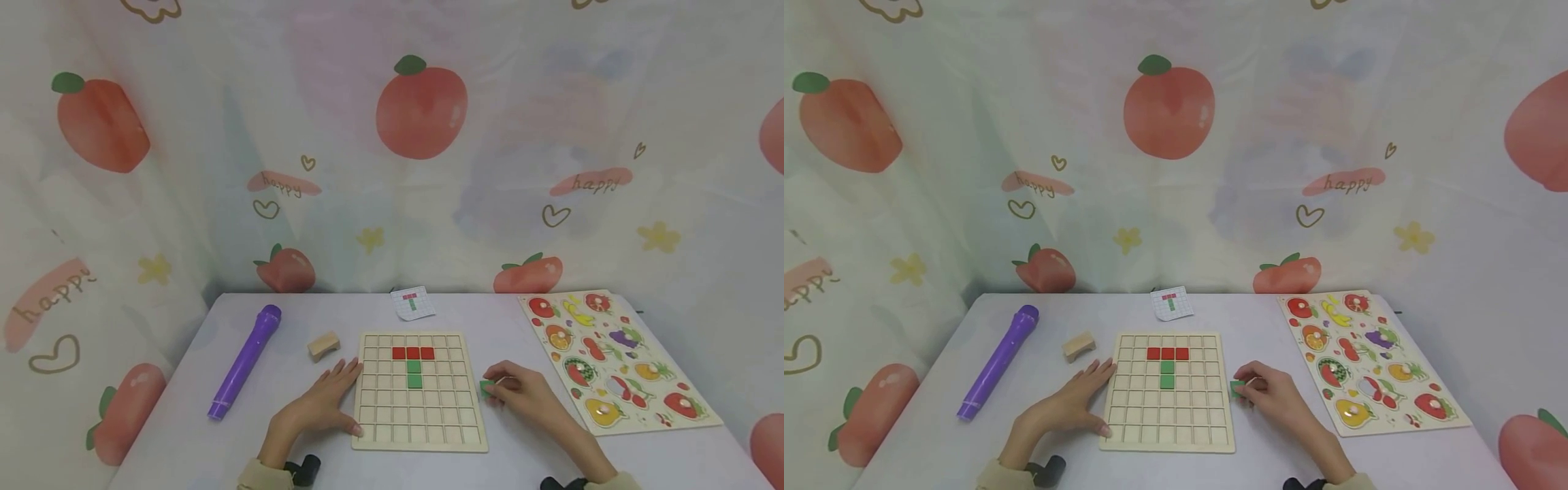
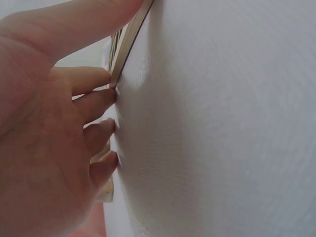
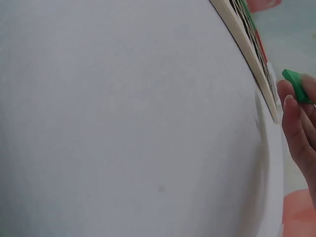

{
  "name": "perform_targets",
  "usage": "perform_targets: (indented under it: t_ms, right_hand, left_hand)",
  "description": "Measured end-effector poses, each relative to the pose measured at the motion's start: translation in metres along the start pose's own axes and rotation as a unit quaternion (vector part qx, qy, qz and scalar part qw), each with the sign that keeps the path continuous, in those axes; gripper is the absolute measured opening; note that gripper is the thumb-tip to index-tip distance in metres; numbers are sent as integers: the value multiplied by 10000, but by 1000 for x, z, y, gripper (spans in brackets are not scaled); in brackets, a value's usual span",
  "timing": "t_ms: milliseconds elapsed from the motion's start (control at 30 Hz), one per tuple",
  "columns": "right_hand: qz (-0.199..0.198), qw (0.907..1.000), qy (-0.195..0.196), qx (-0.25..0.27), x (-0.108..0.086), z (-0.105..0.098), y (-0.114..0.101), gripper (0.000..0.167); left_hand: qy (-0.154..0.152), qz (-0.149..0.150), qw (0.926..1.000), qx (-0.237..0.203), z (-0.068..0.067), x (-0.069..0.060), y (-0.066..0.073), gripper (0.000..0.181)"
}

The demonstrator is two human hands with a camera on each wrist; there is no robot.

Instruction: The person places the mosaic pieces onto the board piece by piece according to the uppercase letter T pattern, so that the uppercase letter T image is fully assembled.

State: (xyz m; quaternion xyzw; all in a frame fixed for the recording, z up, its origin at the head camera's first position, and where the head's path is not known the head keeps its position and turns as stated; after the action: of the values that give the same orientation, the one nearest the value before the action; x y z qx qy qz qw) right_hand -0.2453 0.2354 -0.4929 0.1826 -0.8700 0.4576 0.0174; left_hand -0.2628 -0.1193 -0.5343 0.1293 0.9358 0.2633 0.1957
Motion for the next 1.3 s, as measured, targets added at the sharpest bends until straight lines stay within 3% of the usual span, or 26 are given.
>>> perform_targets:
  t_ms: [467, 900, 1300]
  right_hand:
    - [85, 9974, -421, 585, 10, 32, -18, 32]
    - [-95, 9925, -832, 896, 18, 55, -32, 34]
    - [-396, 9929, -1100, 195, 32, 77, -48, 26]
  left_hand:
    - [-97, 9, 9998, -173, -6, -9, 10, 120]
    - [-71, -97, 9999, -51, 3, 0, 0, 122]
    - [-46, -100, 9999, -13, 2, 2, -2, 122]
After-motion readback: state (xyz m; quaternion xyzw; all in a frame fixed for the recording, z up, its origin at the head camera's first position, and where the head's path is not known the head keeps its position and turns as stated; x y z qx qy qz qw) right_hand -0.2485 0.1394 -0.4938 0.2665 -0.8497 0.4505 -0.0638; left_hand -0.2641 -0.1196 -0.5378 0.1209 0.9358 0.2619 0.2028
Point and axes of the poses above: each hand's wrist, its own x-axis towards the middle knuckle, its own z-axis out of the palm, y = z × x, the point moved 7 cm from there along x, towards the middle knuckle, and after that the axes turned 9 degrees about -z, right-handed, at the moved point
